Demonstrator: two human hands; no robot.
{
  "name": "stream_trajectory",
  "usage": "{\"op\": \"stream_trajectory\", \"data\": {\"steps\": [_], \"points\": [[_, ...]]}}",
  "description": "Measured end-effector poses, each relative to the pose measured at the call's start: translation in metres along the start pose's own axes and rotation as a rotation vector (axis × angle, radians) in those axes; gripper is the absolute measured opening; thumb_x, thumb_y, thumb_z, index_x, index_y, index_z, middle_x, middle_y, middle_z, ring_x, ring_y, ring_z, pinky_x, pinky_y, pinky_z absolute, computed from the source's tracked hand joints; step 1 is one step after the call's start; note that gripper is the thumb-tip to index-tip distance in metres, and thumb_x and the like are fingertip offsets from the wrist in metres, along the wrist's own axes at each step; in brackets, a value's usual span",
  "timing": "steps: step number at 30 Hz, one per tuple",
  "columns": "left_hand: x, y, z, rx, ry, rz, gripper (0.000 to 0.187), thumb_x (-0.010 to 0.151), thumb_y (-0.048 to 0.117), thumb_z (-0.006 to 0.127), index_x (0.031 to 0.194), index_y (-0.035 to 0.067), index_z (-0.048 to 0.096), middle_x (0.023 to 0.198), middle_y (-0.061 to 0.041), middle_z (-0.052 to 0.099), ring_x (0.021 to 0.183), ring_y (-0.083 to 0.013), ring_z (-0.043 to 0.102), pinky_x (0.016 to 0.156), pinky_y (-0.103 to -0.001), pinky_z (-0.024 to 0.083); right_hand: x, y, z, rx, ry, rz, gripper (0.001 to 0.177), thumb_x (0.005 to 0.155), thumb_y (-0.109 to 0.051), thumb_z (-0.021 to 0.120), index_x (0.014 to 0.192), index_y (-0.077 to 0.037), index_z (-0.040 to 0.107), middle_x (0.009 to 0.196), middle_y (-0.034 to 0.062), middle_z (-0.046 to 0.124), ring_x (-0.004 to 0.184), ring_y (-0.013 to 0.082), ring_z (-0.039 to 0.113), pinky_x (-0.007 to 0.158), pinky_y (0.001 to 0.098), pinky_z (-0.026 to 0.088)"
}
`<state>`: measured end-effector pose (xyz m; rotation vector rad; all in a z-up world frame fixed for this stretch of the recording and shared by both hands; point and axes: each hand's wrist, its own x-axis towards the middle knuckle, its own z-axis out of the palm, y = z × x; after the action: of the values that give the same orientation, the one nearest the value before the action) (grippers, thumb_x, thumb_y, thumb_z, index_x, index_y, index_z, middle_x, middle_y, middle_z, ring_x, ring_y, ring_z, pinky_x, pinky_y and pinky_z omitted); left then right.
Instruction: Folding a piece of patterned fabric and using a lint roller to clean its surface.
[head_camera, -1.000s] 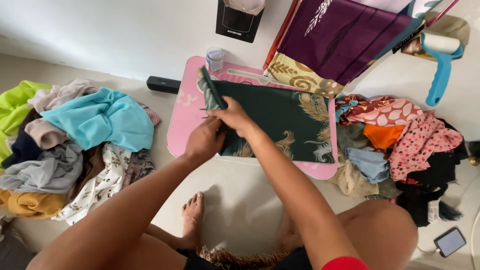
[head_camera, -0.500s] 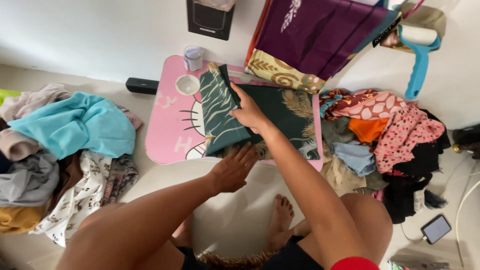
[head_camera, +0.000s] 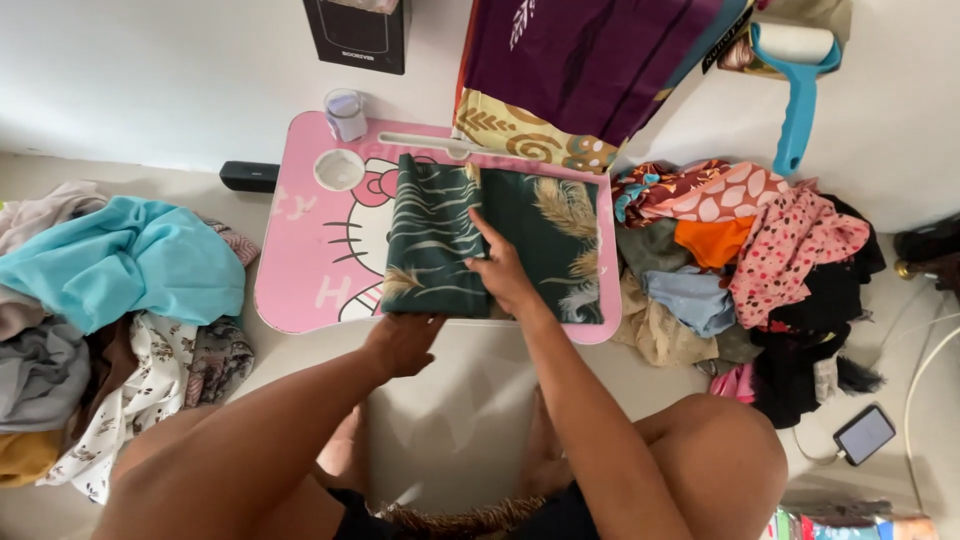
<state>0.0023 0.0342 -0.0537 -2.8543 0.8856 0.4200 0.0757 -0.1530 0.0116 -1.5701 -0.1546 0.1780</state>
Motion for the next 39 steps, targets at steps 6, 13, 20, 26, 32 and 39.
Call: {"op": "stream_trajectory", "data": {"steps": [6, 13, 20, 26, 32, 39], "points": [[-0.033, -0.023, -0.013, 0.194, 0.046, 0.026, 0.089, 0.080, 0.058, 0.078, 0.152, 0.022, 0.041, 0.129, 0.000, 0.066, 0.107, -0.0208, 0.070, 0.084, -0.043, 0.056, 0.011, 0.016, 0.005, 0.094, -0.010, 0.150, 0.082, 0.088, 0.010, 0.064, 0.159, -0.026, 0.045, 0.117, 0.0192, 0.072, 0.100, 0.0179, 0.065, 0.078, 0.0330, 0.059], [-0.052, -0.027, -0.034, 0.096, 0.062, 0.039, 0.090, 0.081, 0.061, 0.076, 0.150, 0.015, 0.041, 0.136, -0.008, 0.059, 0.120, -0.0304, 0.059, 0.093, -0.051, 0.050, 0.045, -0.003, 0.025, 0.047, 0.189, 0.108, 0.070, 0.086, -0.003, 0.076, 0.149, -0.024, 0.057, 0.148, 0.0326, 0.051, 0.139, 0.0364, 0.049, 0.115, 0.0443, 0.043], [-0.043, -0.031, -0.028, 0.068, -0.033, 0.004, 0.088, 0.085, 0.062, 0.073, 0.150, 0.014, 0.037, 0.136, -0.008, 0.057, 0.119, -0.0302, 0.059, 0.094, -0.053, 0.048, 0.103, 0.043, 0.000, -0.212, 0.233, 0.016, 0.062, 0.078, -0.003, 0.082, 0.136, -0.020, 0.069, 0.147, 0.0254, 0.057, 0.143, 0.0357, 0.047, 0.119, 0.0422, 0.038], [-0.035, -0.030, -0.041, 0.107, -0.048, -0.013, 0.074, 0.084, 0.061, 0.073, 0.137, 0.016, 0.047, 0.128, -0.006, 0.062, 0.112, -0.0296, 0.063, 0.090, -0.054, 0.047, 0.049, -0.032, -0.023, -0.199, 0.340, 0.027, 0.054, 0.093, -0.006, 0.074, 0.144, -0.021, 0.063, 0.157, 0.0183, 0.048, 0.149, 0.0364, 0.040, 0.119, 0.0471, 0.037], [-0.015, -0.013, -0.025, 0.095, -0.047, 0.097, 0.061, 0.086, 0.055, 0.072, 0.129, 0.016, 0.055, 0.117, -0.005, 0.066, 0.100, -0.0278, 0.069, 0.084, -0.050, 0.046, 0.014, -0.003, -0.052, -0.124, 0.380, 0.199, 0.056, 0.099, -0.010, 0.067, 0.154, -0.016, 0.052, 0.163, 0.0303, 0.028, 0.150, 0.0498, 0.028, 0.119, 0.0590, 0.036], [-0.008, -0.012, -0.037, 0.046, -0.022, -0.009, 0.066, 0.083, 0.060, 0.073, 0.131, 0.016, 0.058, 0.114, -0.004, 0.069, 0.098, -0.0288, 0.071, 0.084, -0.052, 0.049, 0.036, -0.009, -0.050, -0.201, 0.252, 0.179, 0.058, 0.103, -0.008, 0.061, 0.158, -0.010, 0.042, 0.164, 0.0284, 0.025, 0.153, 0.0518, 0.013, 0.123, 0.0656, 0.027]]}}
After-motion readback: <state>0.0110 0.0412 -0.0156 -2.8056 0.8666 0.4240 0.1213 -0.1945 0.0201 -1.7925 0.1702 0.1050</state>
